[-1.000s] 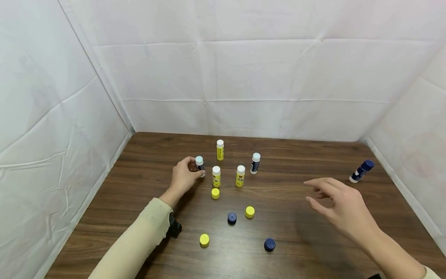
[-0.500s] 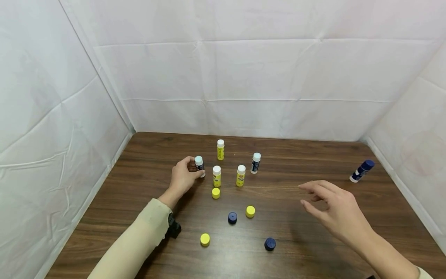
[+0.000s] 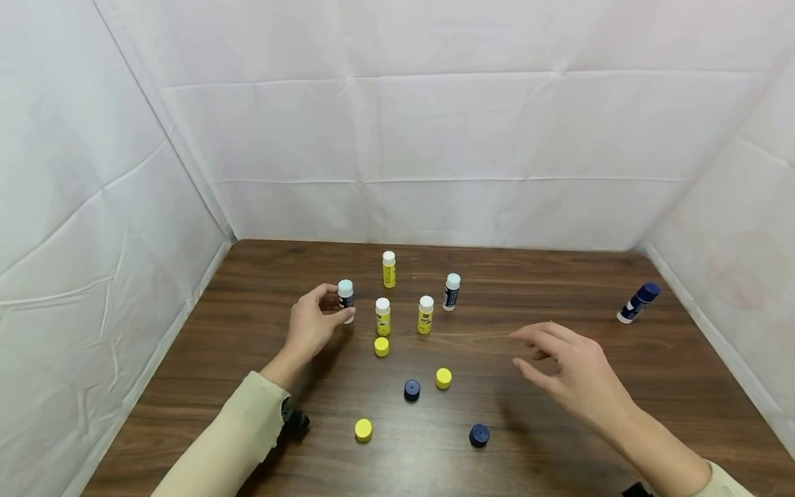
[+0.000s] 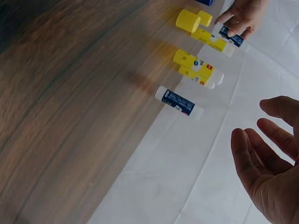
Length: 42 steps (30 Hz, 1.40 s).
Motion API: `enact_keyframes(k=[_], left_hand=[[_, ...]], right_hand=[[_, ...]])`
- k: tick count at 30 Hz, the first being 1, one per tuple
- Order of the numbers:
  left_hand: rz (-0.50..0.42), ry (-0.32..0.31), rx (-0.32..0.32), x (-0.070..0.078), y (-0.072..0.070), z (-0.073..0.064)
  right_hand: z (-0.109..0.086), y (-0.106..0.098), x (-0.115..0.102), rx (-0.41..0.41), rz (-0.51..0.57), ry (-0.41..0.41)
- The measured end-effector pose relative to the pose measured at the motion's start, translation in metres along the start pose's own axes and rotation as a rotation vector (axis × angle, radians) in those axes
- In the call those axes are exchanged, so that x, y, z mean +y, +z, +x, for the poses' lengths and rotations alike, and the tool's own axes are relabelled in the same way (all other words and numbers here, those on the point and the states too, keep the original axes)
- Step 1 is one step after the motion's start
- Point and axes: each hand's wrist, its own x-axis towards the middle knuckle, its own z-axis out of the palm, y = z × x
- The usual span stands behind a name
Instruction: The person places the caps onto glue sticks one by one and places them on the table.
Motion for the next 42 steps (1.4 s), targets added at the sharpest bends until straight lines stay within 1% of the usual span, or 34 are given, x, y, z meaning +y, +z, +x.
enact_keyframes(k=[4, 9, 12, 14, 17, 21, 27, 31, 35, 38, 42], left_hand=[[0.004, 0.046, 0.001, 0.004, -0.005, -0.010], [0.015, 0.099, 0.002, 0.018, -0.012, -0.023], [0.020, 0.149, 0.001, 0.026, -0.015, -0.031], [0.027, 0.180, 0.000, 0.031, -0.016, -0.036], [0.049, 0.226, -0.001, 0.036, -0.016, -0.042], [0.081, 0.292, 0.006, 0.043, -0.015, -0.050], [0.136, 0.385, 0.037, 0.051, -0.013, -0.060], [0.182, 0.446, 0.061, 0.055, -0.014, -0.067], [0.243, 0.499, 0.087, 0.058, -0.013, -0.071], [0.276, 0.523, 0.095, 0.059, -0.012, -0.073], [0.291, 0.545, 0.107, 0.060, -0.012, -0.076]], right_hand=[[0.001, 0.008, -0.003, -0.025, 0.000, 0.004], [0.003, 0.020, -0.009, -0.063, 0.028, -0.003], [0.004, 0.028, -0.014, -0.124, 0.049, 0.018], [0.003, 0.033, -0.016, -0.182, 0.056, 0.045], [0.003, 0.039, -0.020, -0.276, 0.067, 0.061], [0.001, 0.045, -0.022, -0.365, 0.054, 0.046], [0.001, 0.053, -0.024, -0.475, 0.014, 0.029], [0.000, 0.058, -0.026, -0.552, 0.026, 0.002], [-0.003, 0.062, -0.027, -0.602, 0.043, -0.004], [-0.004, 0.064, -0.029, -0.625, 0.037, -0.003], [-0.006, 0.065, -0.033, -0.655, 0.022, -0.002]])
